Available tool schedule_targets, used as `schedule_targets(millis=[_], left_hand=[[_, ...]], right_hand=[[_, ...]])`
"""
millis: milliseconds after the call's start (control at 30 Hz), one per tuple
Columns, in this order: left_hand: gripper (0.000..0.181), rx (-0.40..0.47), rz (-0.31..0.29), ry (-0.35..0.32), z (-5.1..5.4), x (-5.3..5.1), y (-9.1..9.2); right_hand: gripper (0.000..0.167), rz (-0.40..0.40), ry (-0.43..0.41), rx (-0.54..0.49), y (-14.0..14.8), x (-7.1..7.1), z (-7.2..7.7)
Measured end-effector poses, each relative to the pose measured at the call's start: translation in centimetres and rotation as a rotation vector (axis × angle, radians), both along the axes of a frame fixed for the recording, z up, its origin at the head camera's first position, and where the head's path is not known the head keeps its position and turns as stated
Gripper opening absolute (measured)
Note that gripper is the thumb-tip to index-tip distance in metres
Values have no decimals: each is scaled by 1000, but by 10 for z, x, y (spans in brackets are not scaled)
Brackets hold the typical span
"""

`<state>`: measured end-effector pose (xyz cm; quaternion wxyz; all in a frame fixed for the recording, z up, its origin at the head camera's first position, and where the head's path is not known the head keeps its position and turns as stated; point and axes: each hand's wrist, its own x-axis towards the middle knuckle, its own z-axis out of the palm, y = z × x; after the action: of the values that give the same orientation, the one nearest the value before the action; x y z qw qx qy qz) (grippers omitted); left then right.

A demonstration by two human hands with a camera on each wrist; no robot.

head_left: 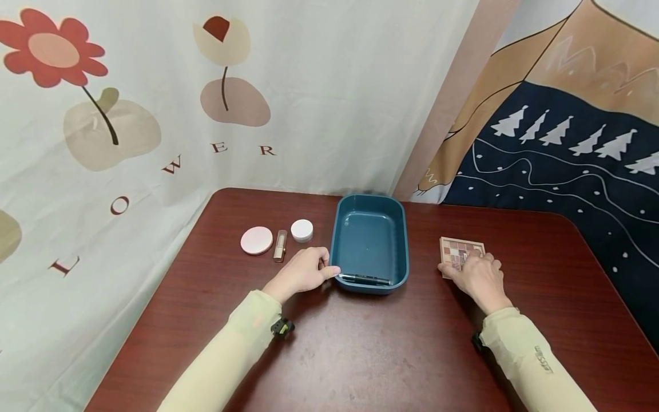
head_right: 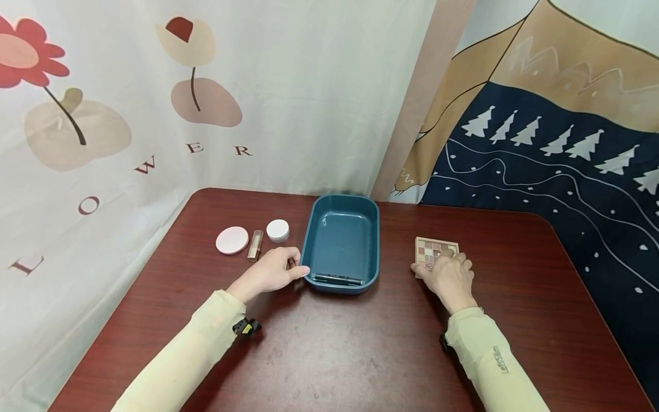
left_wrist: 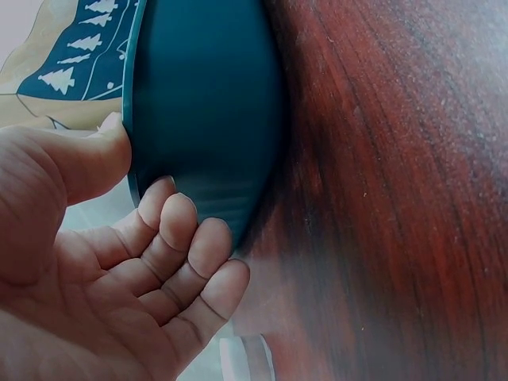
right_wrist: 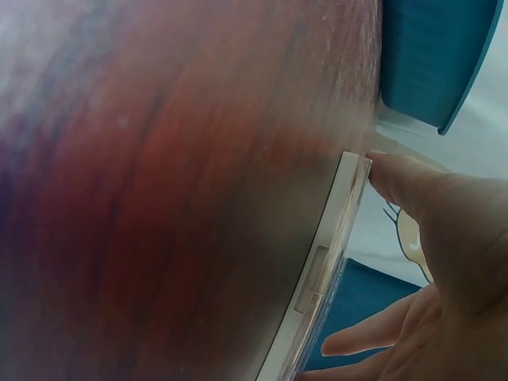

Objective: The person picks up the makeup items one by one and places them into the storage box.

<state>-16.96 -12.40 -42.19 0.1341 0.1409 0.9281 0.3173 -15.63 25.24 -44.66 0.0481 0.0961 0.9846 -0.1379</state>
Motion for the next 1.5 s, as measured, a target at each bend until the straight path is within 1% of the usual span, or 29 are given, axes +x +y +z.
schedule_targets(millis=[300,633,767,1033,1167,1233,1500], left_hand=[[32,-10,-5,5,0,-1,0],[33,-11,-1,2,1,-1,0],[32,-11,0,1,0,-1,0],[32,-15,3,-4,1,0,1],[32,-14,2,0,2,0,1],[32,-12,0,2,2,0,1],[32,-12,2,8,1,0,1]], right_hand=[[95,-37,-57,7,-4,-5,0],[97,-53,-139,45,-6,-9,3],[99,-65,-156,40,-6,-10,4],[101,-77,-121,34,-7,-11,3],[101,-82,-120,38,-6,-12,3],[99,-79,-116,43,-5,-11,3],[77,-52,-70,41,-1,-7,3]])
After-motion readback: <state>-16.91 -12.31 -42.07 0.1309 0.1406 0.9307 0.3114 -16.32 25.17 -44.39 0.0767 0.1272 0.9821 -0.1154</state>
